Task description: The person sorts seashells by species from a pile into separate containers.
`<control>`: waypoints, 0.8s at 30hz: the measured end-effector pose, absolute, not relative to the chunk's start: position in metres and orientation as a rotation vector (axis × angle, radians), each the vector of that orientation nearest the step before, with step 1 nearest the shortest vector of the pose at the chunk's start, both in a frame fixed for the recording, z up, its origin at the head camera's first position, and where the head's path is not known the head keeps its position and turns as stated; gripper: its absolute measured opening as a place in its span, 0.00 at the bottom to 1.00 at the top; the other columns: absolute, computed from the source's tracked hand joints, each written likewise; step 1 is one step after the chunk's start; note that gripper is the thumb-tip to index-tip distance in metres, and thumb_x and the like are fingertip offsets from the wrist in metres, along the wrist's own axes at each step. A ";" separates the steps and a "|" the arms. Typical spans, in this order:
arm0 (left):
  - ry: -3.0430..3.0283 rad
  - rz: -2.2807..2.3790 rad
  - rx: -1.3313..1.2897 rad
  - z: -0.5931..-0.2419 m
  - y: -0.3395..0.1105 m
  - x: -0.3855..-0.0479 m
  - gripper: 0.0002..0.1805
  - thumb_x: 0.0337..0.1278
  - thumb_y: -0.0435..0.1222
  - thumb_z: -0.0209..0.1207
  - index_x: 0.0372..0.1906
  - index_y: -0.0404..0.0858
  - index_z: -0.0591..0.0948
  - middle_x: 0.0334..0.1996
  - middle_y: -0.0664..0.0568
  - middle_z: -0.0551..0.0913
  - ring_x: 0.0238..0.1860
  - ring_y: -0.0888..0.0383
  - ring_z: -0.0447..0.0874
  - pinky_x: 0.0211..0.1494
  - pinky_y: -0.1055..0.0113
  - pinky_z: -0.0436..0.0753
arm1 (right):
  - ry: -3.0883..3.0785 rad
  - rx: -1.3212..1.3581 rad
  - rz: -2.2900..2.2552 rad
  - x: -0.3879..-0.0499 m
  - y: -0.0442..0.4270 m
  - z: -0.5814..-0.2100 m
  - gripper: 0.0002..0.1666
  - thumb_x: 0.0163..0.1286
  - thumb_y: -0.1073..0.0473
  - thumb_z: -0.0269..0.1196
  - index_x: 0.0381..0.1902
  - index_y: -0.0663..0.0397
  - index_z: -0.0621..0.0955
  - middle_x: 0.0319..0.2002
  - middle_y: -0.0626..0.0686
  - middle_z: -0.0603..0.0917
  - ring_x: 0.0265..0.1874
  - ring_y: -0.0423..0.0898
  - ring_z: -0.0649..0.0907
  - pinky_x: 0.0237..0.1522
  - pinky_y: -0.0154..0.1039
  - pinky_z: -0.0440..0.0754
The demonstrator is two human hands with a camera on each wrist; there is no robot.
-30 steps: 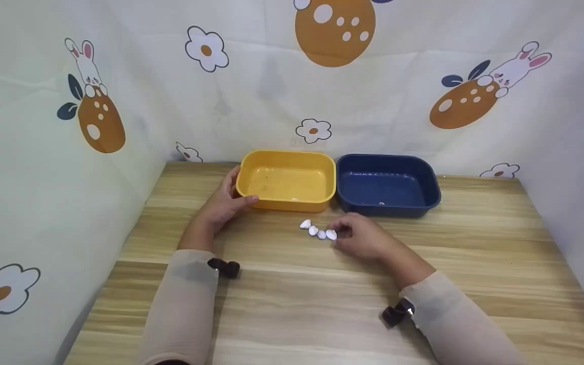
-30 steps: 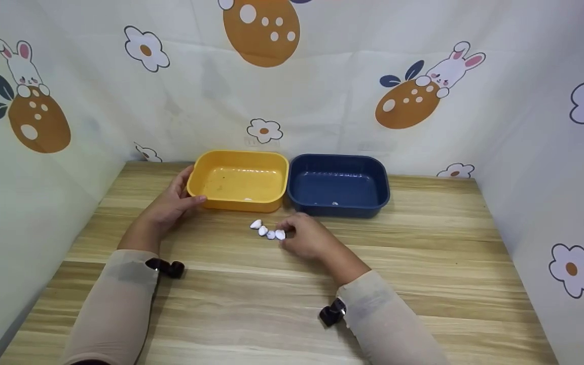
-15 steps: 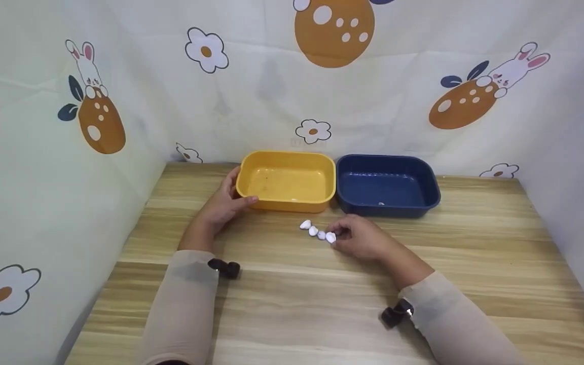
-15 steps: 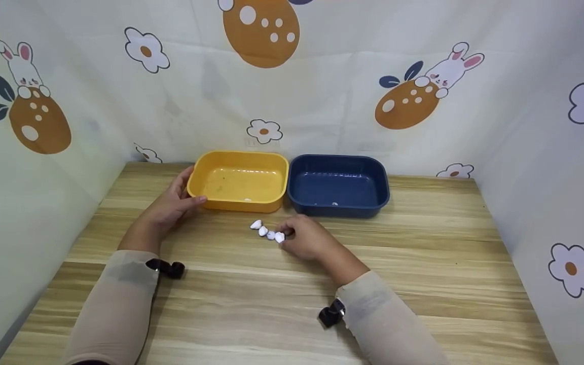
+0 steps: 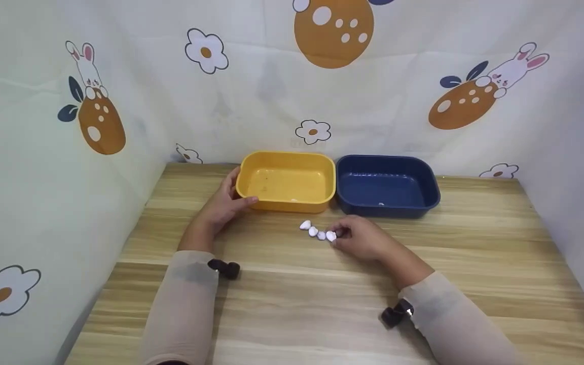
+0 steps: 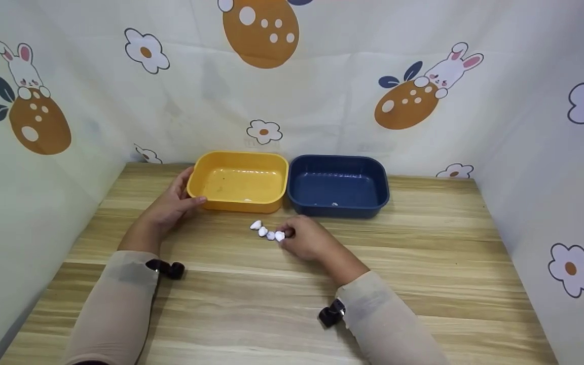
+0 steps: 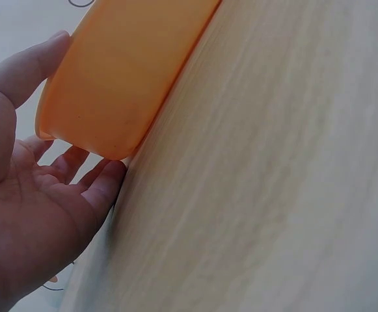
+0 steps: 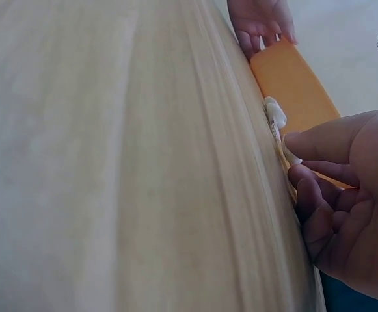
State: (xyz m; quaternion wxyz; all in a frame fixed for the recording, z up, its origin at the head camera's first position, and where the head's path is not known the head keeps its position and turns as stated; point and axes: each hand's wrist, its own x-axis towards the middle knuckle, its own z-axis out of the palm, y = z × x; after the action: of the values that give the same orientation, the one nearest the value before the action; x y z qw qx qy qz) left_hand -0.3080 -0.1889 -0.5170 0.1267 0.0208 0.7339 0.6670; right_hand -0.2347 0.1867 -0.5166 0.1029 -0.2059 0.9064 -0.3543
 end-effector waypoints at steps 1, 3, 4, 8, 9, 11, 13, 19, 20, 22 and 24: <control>2.135 1.942 0.072 -0.517 -0.189 -0.308 0.60 0.63 0.34 0.74 0.88 0.56 0.47 0.88 0.54 0.53 0.85 0.51 0.60 0.84 0.52 0.70 | 2.677 -0.608 -1.044 -0.235 0.187 -0.516 0.12 0.66 0.62 0.72 0.47 0.51 0.90 0.41 0.50 0.88 0.44 0.43 0.83 0.52 0.41 0.81; 2.131 1.950 0.083 -0.517 -0.188 -0.309 0.59 0.63 0.33 0.73 0.88 0.55 0.47 0.88 0.53 0.53 0.84 0.50 0.60 0.84 0.52 0.70 | 2.676 -0.592 -1.050 -0.235 0.187 -0.514 0.12 0.67 0.62 0.72 0.48 0.51 0.90 0.41 0.50 0.88 0.45 0.43 0.83 0.54 0.42 0.81; 2.138 1.947 0.078 -0.517 -0.188 -0.309 0.59 0.63 0.33 0.73 0.88 0.55 0.47 0.87 0.53 0.54 0.85 0.51 0.60 0.84 0.53 0.70 | 2.673 -0.583 -1.057 -0.235 0.187 -0.512 0.12 0.67 0.62 0.72 0.49 0.51 0.90 0.42 0.50 0.88 0.45 0.44 0.83 0.54 0.42 0.81; 2.138 1.939 0.054 -0.517 -0.187 -0.310 0.59 0.62 0.34 0.74 0.88 0.56 0.48 0.88 0.54 0.54 0.84 0.51 0.60 0.83 0.53 0.71 | 2.634 -0.511 -1.132 -0.233 0.187 -0.504 0.13 0.68 0.62 0.72 0.51 0.50 0.90 0.44 0.51 0.87 0.45 0.45 0.83 0.53 0.42 0.82; 2.137 1.937 0.053 -0.517 -0.188 -0.310 0.59 0.62 0.34 0.74 0.88 0.56 0.48 0.88 0.54 0.54 0.85 0.51 0.60 0.83 0.53 0.71 | 2.620 -0.492 -1.162 -0.233 0.186 -0.502 0.13 0.68 0.62 0.72 0.51 0.49 0.89 0.44 0.51 0.87 0.45 0.45 0.83 0.52 0.41 0.83; 2.135 1.935 0.045 -0.517 -0.188 -0.310 0.59 0.62 0.34 0.74 0.88 0.57 0.48 0.88 0.54 0.53 0.85 0.51 0.59 0.84 0.52 0.70 | 2.588 -0.457 -1.228 -0.232 0.184 -0.496 0.14 0.69 0.61 0.72 0.52 0.48 0.89 0.44 0.51 0.87 0.44 0.45 0.83 0.50 0.40 0.83; 2.138 1.929 0.045 -0.517 -0.188 -0.310 0.60 0.62 0.34 0.74 0.88 0.56 0.47 0.88 0.55 0.52 0.86 0.51 0.58 0.86 0.53 0.67 | 2.580 -0.449 -1.273 -0.231 0.182 -0.491 0.15 0.69 0.61 0.72 0.54 0.48 0.89 0.44 0.51 0.87 0.43 0.45 0.83 0.48 0.39 0.83; 2.160 1.923 0.054 -0.516 -0.189 -0.309 0.60 0.61 0.35 0.75 0.88 0.55 0.47 0.89 0.54 0.51 0.87 0.52 0.54 0.89 0.55 0.59 | 2.625 -0.457 -1.294 -0.238 0.174 -0.477 0.16 0.70 0.58 0.73 0.55 0.47 0.89 0.44 0.50 0.87 0.42 0.45 0.83 0.48 0.38 0.81; 2.162 1.920 0.054 -0.516 -0.189 -0.309 0.61 0.61 0.35 0.75 0.88 0.55 0.47 0.89 0.54 0.50 0.87 0.52 0.53 0.89 0.55 0.58 | 2.626 -0.458 -1.297 -0.240 0.172 -0.474 0.16 0.70 0.58 0.73 0.56 0.48 0.89 0.45 0.50 0.87 0.42 0.45 0.83 0.49 0.38 0.82; 2.169 1.912 0.045 -0.516 -0.189 -0.308 0.61 0.61 0.36 0.75 0.88 0.55 0.47 0.89 0.54 0.50 0.88 0.52 0.53 0.89 0.55 0.57 | 2.630 -0.466 -1.290 -0.246 0.169 -0.468 0.17 0.71 0.57 0.72 0.56 0.49 0.89 0.45 0.51 0.88 0.43 0.45 0.83 0.50 0.39 0.82; 2.175 1.903 0.033 -0.517 -0.190 -0.308 0.62 0.60 0.36 0.76 0.88 0.57 0.47 0.89 0.55 0.49 0.88 0.52 0.53 0.90 0.55 0.57 | 2.628 -0.467 -1.290 -0.253 0.164 -0.463 0.17 0.72 0.57 0.72 0.57 0.50 0.89 0.46 0.52 0.88 0.44 0.46 0.84 0.51 0.39 0.82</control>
State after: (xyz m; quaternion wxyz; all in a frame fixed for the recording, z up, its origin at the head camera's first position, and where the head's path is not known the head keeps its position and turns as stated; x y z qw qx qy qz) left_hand -0.3077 -0.1903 -0.5167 0.1253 0.0114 0.7467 0.6532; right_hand -0.2526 0.1642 -0.4629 0.0885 -0.1570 0.8830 -0.4333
